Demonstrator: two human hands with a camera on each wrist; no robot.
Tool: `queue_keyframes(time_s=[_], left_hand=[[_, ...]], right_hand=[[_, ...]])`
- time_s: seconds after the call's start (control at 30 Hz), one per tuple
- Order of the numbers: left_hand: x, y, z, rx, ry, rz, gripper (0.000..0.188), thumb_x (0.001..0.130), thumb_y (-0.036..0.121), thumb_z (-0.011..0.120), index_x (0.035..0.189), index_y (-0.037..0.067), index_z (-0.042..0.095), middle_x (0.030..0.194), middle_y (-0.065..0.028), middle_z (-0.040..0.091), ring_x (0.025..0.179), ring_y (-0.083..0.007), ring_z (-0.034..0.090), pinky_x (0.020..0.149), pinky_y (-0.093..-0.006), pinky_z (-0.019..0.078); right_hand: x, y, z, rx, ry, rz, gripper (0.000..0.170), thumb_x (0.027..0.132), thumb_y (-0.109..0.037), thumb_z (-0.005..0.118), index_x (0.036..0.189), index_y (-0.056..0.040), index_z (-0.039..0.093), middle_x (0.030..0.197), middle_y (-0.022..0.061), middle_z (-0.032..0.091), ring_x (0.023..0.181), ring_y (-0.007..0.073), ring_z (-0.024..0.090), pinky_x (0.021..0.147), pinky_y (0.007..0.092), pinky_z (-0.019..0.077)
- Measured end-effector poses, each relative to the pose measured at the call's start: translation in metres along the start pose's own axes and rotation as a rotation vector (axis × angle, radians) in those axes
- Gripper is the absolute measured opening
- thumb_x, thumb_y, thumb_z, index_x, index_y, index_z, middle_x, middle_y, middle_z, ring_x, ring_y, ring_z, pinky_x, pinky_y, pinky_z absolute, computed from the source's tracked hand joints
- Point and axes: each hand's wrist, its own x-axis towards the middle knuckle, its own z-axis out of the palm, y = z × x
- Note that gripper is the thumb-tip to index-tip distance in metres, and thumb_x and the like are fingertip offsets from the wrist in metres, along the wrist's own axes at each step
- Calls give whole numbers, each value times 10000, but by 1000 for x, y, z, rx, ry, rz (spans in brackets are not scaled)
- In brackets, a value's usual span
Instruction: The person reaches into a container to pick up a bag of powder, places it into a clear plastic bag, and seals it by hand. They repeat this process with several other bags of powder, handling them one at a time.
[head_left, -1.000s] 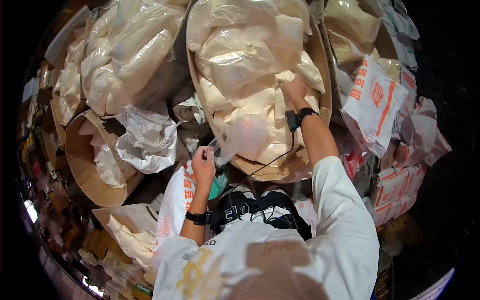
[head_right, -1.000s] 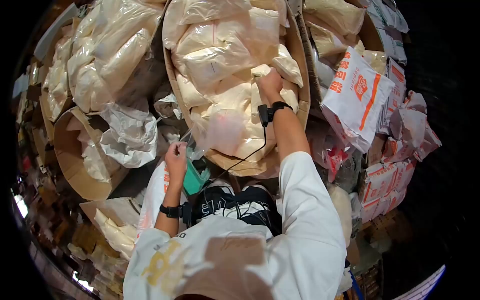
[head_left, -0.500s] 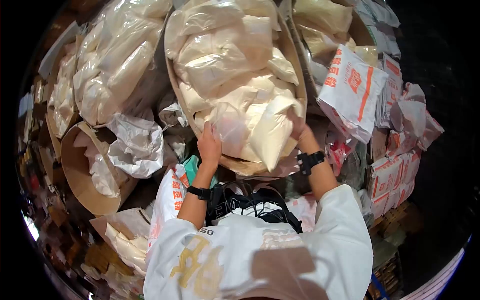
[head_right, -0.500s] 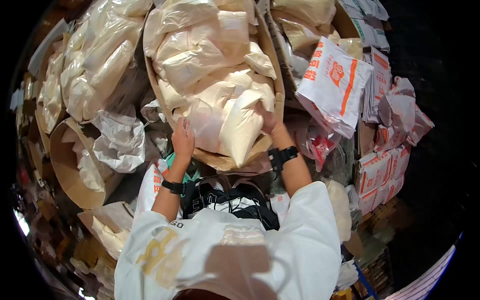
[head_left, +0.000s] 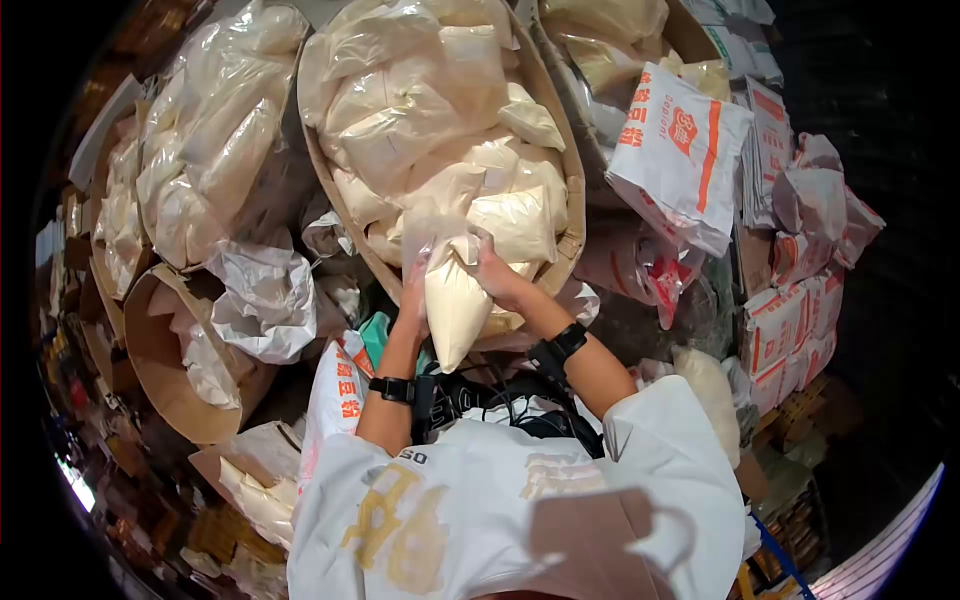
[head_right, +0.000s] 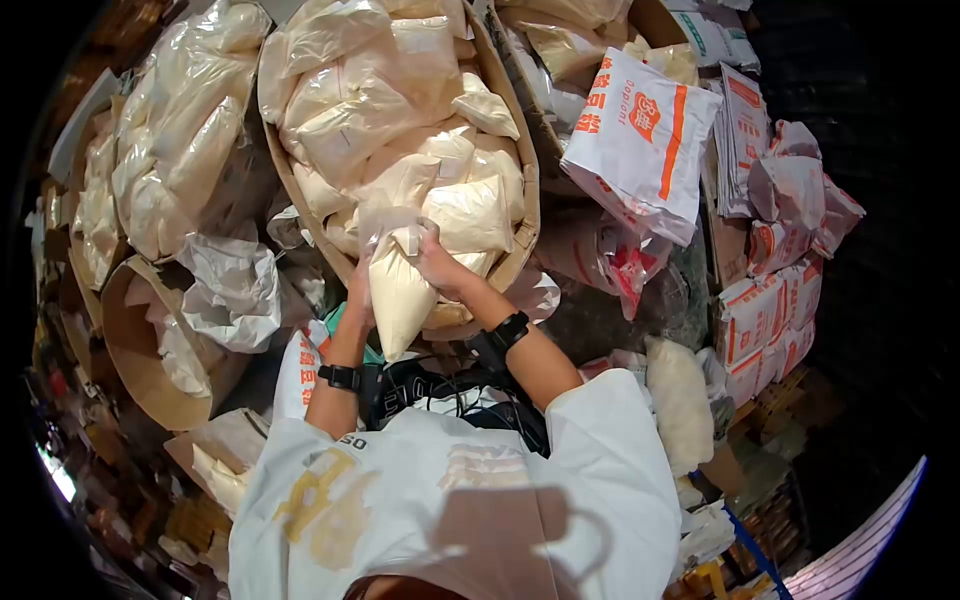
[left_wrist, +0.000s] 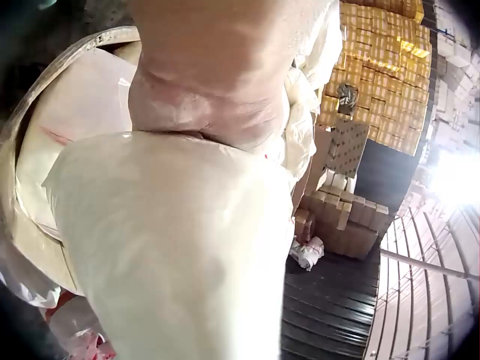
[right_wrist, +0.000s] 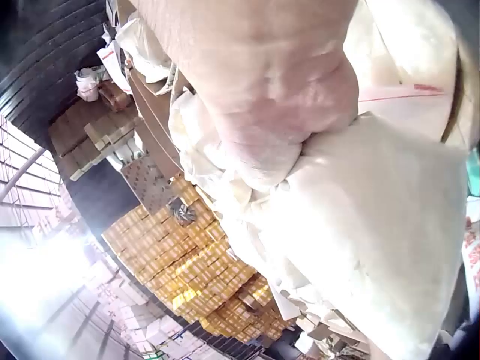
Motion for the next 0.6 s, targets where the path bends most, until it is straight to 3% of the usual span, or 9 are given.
queue_keyframes(time_s=[0.1, 0.2, 0.3, 0.37, 0.43, 0.5, 0.6], left_hand=[[4, -14, -12, -86, -21, -76, 456, 1041, 223, 437, 1466, 64, 392, 1302, -102, 585, 1094, -200, 639, 886, -342, 557], [9, -28, -17, -105, 5, -75, 448, 1030, 211, 462, 1452, 67, 418, 1283, -94, 596, 1061, -190, 646, 878, -332, 557], [10, -31, -20, -52, 12, -43, 441, 1018, 187, 481, 1441, 70, 441, 1281, -93, 598, 1057, -185, 642, 882, -326, 553], [8, -29, -16, -29, 2, -43, 440, 1013, 176, 490, 1438, 71, 449, 1284, -92, 597, 1061, -185, 640, 885, -324, 551], [4, -25, -13, -24, -9, -55, 441, 1009, 171, 497, 1436, 72, 452, 1287, -90, 597, 1066, -187, 639, 887, -325, 550], [3, -26, -16, -39, -4, -40, 430, 1013, 171, 490, 1428, 66, 455, 1283, -91, 601, 1057, -192, 645, 885, -329, 553], [1, -27, -16, 14, 37, -6, 400, 1024, 176, 464, 1405, 55, 470, 1256, -103, 615, 1023, -207, 659, 875, -344, 560]], right_hand=[[2, 8, 10, -29, 204, 2, 797, 939, -170, 687, 1501, -94, 126, 1344, 191, 496, 1109, 246, 589, 878, 361, 542], [9, 13, 6, -114, 200, -112, 788, 894, -208, 745, 1469, -64, 226, 1331, 182, 508, 1075, 234, 598, 850, 355, 542], [17, 16, -2, -253, 165, 24, 699, 863, -208, 775, 1393, -19, 360, 1316, 192, 515, 1070, 229, 598, 829, 351, 539], [35, 45, -17, -550, 287, -82, 618, 861, -192, 766, 1334, 3, 419, 1263, 196, 541, 1087, 226, 586, 826, 354, 536], [38, 50, -18, -668, 337, -163, 552, 865, -177, 744, 1290, 17, 450, 1204, 195, 565, 1091, 228, 578, 841, 356, 528], [37, 55, -19, -602, 321, -212, 502, 876, -165, 710, 1264, 24, 454, 1139, 191, 587, 1082, 233, 576, 873, 357, 515], [33, 63, -14, -724, 466, -481, 371, 904, -116, 617, 1207, 28, 458, 1061, 152, 592, 1042, 219, 565, 892, 346, 492]])
